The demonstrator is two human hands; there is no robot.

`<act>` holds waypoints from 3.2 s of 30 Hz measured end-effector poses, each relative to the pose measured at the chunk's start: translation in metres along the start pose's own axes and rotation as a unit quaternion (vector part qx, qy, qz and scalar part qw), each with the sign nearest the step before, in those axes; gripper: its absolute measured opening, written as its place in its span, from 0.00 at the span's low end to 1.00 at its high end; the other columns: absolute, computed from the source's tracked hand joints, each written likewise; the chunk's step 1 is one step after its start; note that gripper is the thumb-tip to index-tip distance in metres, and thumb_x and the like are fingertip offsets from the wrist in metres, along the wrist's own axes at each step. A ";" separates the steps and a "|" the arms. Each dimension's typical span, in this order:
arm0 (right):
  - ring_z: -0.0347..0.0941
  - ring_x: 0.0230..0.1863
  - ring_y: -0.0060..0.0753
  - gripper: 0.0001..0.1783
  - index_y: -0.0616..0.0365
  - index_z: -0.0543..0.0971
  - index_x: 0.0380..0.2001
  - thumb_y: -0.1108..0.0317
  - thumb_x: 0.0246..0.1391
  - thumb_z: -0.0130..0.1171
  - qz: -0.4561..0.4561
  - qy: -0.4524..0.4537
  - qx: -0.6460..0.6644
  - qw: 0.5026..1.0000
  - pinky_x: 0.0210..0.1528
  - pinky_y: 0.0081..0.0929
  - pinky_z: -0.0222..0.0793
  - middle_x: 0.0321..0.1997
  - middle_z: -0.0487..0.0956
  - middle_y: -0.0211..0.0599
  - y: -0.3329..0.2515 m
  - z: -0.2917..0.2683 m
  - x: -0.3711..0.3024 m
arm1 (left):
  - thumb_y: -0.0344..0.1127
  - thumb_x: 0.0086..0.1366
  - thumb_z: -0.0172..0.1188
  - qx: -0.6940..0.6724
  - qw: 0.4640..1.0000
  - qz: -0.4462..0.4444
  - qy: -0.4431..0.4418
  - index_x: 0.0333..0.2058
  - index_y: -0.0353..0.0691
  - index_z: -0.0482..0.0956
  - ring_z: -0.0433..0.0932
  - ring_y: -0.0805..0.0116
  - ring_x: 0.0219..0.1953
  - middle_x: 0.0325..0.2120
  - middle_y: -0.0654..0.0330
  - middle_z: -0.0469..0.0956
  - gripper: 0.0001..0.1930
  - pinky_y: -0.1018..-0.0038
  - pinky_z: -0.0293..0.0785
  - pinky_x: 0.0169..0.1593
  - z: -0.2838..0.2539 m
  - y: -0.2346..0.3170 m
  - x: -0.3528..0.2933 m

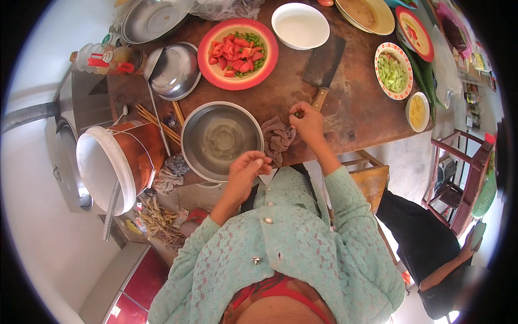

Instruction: The person prepares a meal by handling noodles, chopped vegetables, and a yellow grain mixture. They use a ladle to transfer liquid into a bowl, stir the contents with chopsticks, and move between the kitchen and an outdoor area. A second person is visible in the background but not interacting with the task.

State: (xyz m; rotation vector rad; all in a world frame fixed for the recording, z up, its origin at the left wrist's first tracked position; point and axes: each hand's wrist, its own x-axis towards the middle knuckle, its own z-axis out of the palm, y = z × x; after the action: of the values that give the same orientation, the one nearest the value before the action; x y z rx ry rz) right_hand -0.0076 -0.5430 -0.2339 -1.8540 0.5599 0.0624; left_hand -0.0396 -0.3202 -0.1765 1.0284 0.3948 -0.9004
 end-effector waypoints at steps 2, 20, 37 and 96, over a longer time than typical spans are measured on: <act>0.74 0.28 0.28 0.06 0.60 0.75 0.26 0.75 0.41 0.59 0.040 -0.041 0.068 0.996 0.30 0.23 0.69 0.27 0.75 0.38 -0.023 -0.005 -0.024 | 0.32 0.65 0.48 -0.086 0.995 -0.036 -0.031 0.41 0.34 0.72 0.76 0.70 0.38 0.38 0.55 0.76 0.10 0.71 0.74 0.43 0.013 -0.001 0.012; 0.69 0.47 0.44 0.14 0.52 0.73 0.41 0.66 0.50 0.51 -0.227 -0.222 -0.268 0.910 0.44 0.42 0.68 0.42 0.68 0.41 -0.002 0.082 0.029 | 0.36 0.65 0.46 -0.137 0.986 -0.079 -0.045 0.33 0.33 0.71 0.70 0.67 0.27 0.28 0.56 0.71 0.11 0.67 0.70 0.35 -0.003 -0.022 -0.011; 0.73 0.31 0.38 0.06 0.58 0.74 0.29 0.74 0.45 0.58 -0.158 -0.014 0.077 0.984 0.34 0.30 0.70 0.31 0.73 0.38 -0.037 0.025 -0.002 | 0.38 0.66 0.45 -0.200 0.976 -0.048 -0.068 0.40 0.35 0.70 0.74 0.63 0.35 0.35 0.53 0.74 0.12 0.63 0.74 0.41 -0.007 -0.011 0.010; 0.74 0.37 0.43 0.11 0.63 0.63 0.43 0.77 0.57 0.47 0.054 0.423 0.518 0.741 0.40 0.37 0.77 0.40 0.72 0.47 0.154 -0.232 0.128 | 0.38 0.67 0.45 -0.168 0.975 -0.147 0.003 0.29 0.38 0.69 0.70 0.66 0.27 0.26 0.56 0.71 0.11 0.66 0.69 0.34 0.020 -0.044 0.013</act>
State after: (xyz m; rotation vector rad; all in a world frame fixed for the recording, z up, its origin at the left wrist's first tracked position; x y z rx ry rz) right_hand -0.0095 -0.8354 -0.3263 -0.6374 1.0424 -0.8975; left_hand -0.0695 -0.3529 -0.2005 0.6698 0.6927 -1.0513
